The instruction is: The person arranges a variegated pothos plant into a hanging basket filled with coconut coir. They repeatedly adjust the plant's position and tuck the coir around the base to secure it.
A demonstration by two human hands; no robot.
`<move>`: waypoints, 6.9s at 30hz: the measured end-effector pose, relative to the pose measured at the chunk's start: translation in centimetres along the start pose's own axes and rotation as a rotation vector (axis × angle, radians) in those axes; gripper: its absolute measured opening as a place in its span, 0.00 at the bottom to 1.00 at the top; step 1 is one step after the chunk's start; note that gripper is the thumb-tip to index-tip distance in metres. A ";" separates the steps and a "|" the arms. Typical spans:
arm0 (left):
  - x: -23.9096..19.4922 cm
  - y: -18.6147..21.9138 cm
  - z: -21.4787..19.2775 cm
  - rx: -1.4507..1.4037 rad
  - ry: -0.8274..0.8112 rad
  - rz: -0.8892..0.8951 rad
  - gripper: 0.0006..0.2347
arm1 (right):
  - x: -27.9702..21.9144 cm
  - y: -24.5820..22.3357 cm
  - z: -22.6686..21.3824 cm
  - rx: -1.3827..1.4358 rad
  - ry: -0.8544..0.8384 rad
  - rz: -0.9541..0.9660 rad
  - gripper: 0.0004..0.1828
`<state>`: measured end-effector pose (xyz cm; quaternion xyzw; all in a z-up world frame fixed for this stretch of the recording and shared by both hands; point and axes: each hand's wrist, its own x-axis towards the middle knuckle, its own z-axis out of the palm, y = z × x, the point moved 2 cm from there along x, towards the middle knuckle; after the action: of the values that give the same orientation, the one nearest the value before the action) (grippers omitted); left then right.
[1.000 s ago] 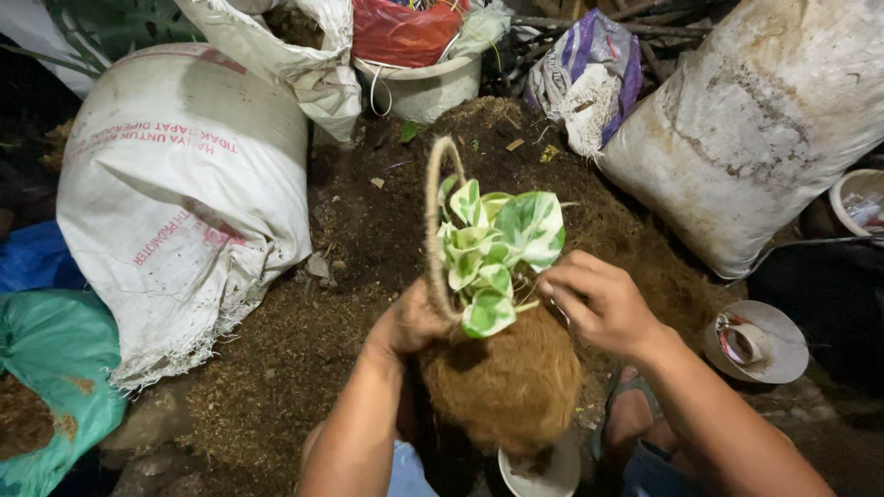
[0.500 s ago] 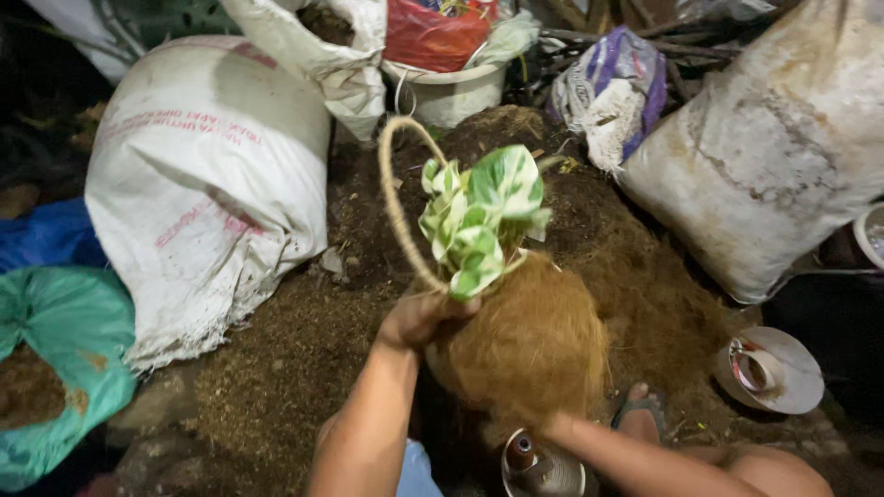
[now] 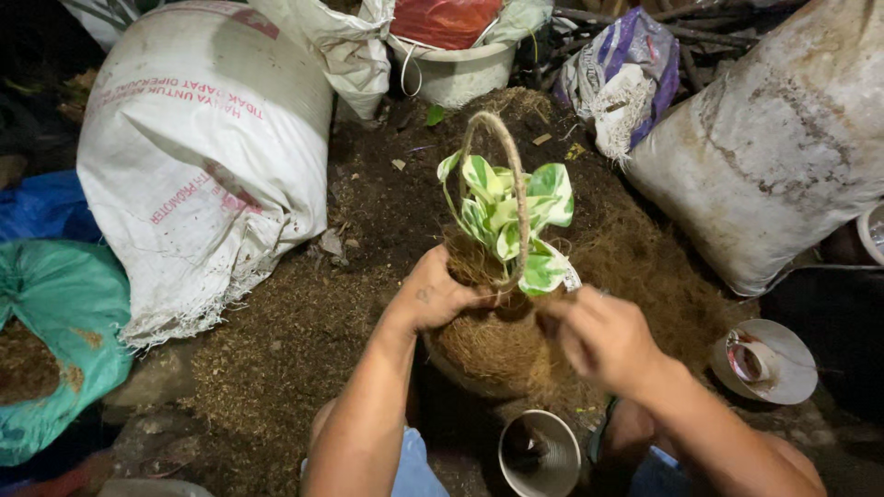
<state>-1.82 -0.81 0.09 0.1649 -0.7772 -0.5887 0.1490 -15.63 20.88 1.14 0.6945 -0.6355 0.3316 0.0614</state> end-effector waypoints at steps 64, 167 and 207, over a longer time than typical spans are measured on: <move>1.5 -4.2 0.9 -0.815 -0.248 0.136 0.22 | -2.9 -1.4 -3.9 0.063 0.205 0.018 0.18; 2.1 0.0 1.6 -0.086 0.090 -0.263 0.30 | -9.6 -1.6 14.2 0.661 -0.164 0.653 0.08; 0.4 -2.5 1.8 -0.513 -0.256 -0.164 0.29 | -2.7 0.0 -4.2 0.028 -0.004 -0.043 0.40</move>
<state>-2.76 -0.11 -2.73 0.1084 -0.5996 -0.7920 0.0384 -17.19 25.24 2.89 0.7095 -0.6158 0.3377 0.0578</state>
